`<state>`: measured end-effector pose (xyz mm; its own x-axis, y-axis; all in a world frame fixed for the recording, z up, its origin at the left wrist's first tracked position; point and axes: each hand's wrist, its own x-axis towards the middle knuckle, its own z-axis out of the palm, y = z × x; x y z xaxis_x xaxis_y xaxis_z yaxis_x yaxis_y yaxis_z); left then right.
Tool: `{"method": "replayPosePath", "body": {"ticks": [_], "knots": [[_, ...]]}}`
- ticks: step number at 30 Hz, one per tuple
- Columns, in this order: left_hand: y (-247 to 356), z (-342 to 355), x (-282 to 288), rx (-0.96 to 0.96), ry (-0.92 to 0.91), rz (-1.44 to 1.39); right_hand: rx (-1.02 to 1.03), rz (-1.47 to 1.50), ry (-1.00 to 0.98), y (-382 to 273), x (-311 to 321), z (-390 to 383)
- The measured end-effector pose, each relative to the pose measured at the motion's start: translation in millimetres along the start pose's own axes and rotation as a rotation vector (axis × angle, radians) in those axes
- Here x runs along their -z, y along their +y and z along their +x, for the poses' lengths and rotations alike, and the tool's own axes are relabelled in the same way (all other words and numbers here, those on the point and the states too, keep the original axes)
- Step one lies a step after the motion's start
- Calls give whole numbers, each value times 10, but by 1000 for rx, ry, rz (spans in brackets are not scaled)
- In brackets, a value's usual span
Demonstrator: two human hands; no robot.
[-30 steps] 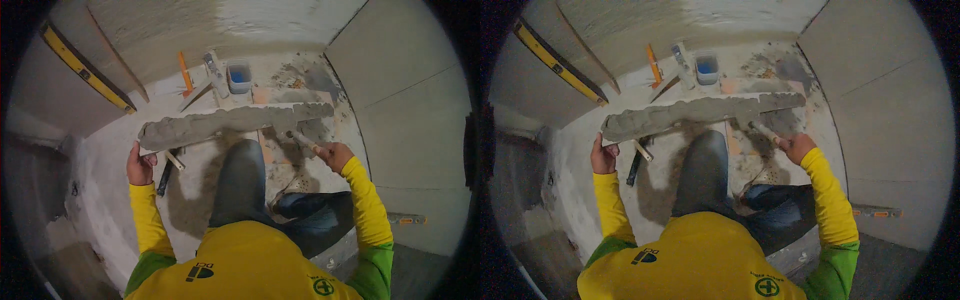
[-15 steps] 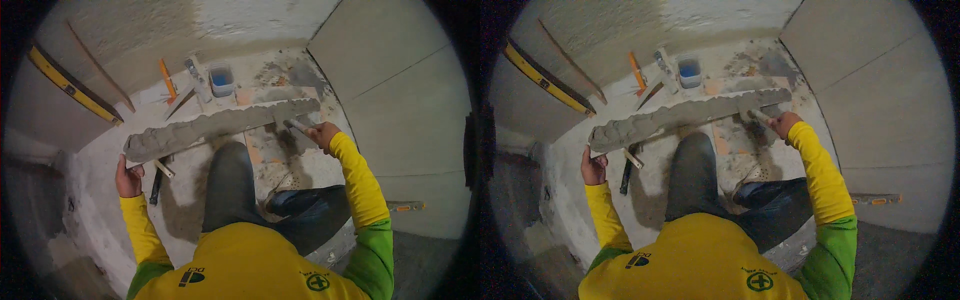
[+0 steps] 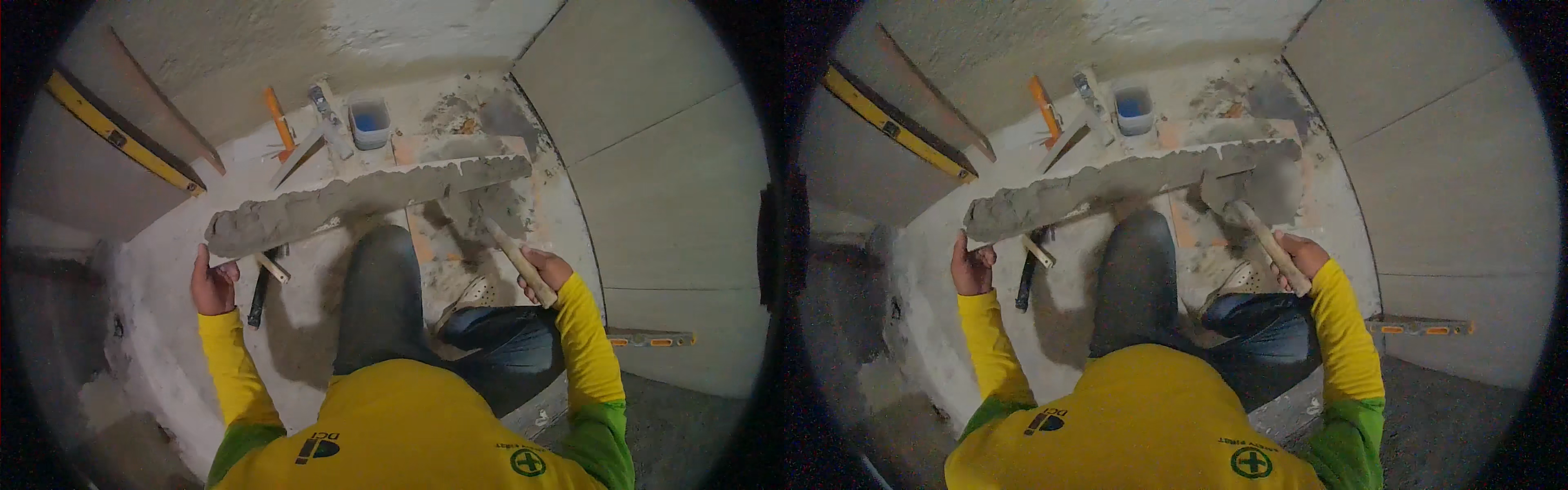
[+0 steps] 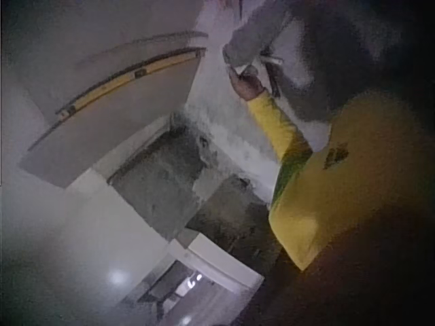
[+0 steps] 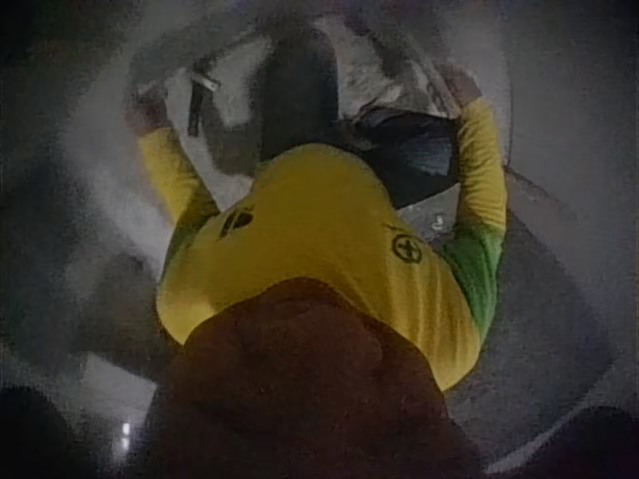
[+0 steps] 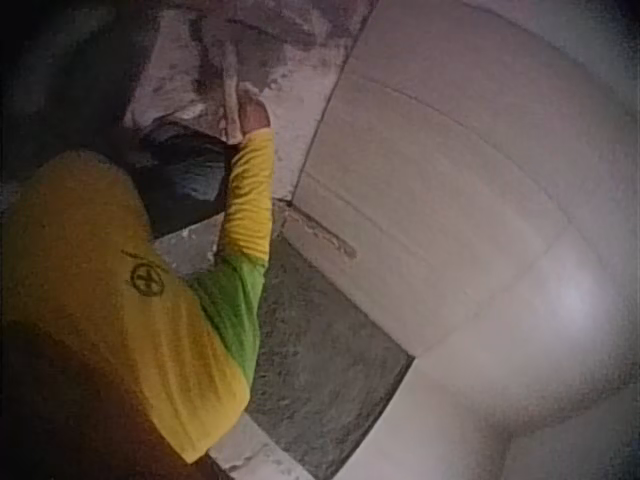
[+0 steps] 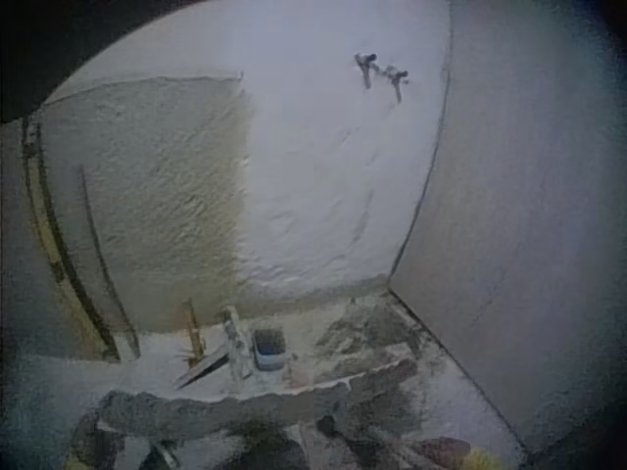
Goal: The person holds a narrow tile piece and applies mortar along its back surface using a trowel.
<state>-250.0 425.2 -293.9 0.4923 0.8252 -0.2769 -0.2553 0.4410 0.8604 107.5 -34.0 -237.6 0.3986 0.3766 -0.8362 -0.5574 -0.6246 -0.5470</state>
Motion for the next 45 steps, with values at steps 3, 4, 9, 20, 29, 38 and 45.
{"method": "replayPosePath", "body": {"ticks": [3, 4, 9, 20, 29, 38, 45], "knots": [[-4, -9, -83, -22, 4, -3, 14, 166, -38, 92, -145, -12], [-2, -25, -127, -29, 17, 2, 16, 165, -40, 131, -219, 23], [80, -18, -220, -36, -59, 0, 43, 286, -80, 330, -873, 108], [329, -40, -553, -135, -3, 65, 103, 602, -303, 846, -1711, -20], [445, -113, -590, -98, -18, 88, 257, 292, -607, 559, -2014, -250], [456, -118, -611, -111, -49, 29, 991, -601, -44, 698, -1748, -48], [452, -142, -628, -108, -85, -22, 798, -481, -295, -127, -1826, -565]]}}
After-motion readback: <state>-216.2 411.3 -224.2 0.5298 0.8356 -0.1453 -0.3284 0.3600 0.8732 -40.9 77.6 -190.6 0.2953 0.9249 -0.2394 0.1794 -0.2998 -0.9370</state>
